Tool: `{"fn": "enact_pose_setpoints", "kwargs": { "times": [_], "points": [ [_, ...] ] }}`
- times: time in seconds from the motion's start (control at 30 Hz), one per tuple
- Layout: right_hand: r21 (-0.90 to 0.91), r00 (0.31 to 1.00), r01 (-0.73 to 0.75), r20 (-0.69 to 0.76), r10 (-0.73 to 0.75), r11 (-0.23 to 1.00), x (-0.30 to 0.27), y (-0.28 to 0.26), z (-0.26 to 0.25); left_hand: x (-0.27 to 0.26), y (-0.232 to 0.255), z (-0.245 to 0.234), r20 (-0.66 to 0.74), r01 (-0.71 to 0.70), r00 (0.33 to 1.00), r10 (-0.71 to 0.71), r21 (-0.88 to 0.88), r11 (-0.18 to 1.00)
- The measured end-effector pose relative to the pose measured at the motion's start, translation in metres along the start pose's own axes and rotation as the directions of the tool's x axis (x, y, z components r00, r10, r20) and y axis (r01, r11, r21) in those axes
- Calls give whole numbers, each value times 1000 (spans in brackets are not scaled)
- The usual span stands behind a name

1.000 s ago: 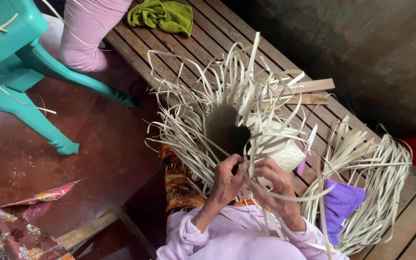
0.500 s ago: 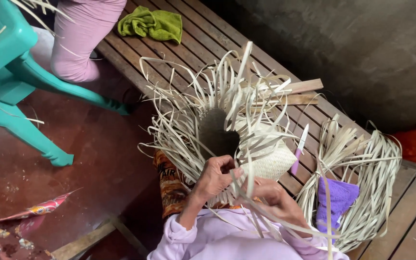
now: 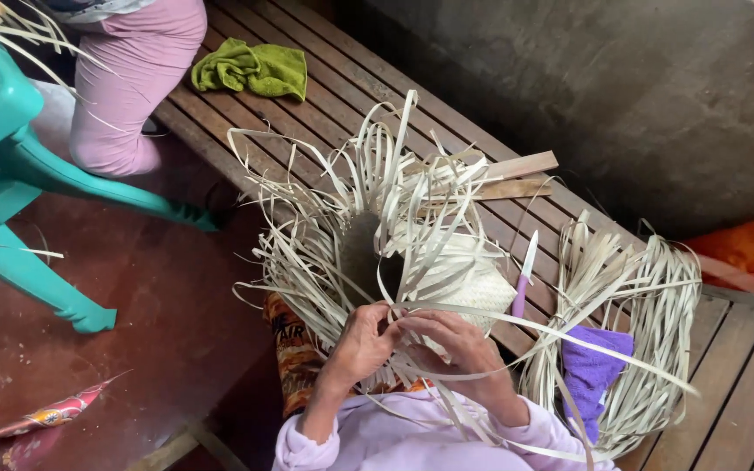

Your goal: Weaving a traditional hat using dried plant fibers on a wooden bench.

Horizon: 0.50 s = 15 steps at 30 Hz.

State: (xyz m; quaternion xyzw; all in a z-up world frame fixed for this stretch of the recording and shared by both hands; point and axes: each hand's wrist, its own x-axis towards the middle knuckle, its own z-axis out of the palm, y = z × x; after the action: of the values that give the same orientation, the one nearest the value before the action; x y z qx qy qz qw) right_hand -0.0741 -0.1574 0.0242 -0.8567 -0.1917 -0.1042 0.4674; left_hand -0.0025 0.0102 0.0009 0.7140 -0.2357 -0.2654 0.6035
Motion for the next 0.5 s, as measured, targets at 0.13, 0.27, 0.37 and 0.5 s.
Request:
{"fn": "enact_pose_setpoints", "kwargs": {
  "times": [0.13, 0.27, 0.37, 0.5],
  "points": [
    [-50, 999, -41, -2, 41, 998, -7, 5, 6, -5, -4, -2, -119, 148, 985, -127, 189, 971],
    [-107, 999, -48, 19, 51, 993, -4, 3, 5, -7, -4, -1, -157, 192, 975, -158, 233, 953],
    [-106, 999, -16, 42, 21, 994, 2, -1, 2, -9, -14, -1, -166, 152, 979, -115, 230, 961],
    [-63, 1000, 13, 29, -12, 998, 1, 3, 6, -9, -19, 0, -131, 157, 983, -131, 210, 965]
  ]
}}
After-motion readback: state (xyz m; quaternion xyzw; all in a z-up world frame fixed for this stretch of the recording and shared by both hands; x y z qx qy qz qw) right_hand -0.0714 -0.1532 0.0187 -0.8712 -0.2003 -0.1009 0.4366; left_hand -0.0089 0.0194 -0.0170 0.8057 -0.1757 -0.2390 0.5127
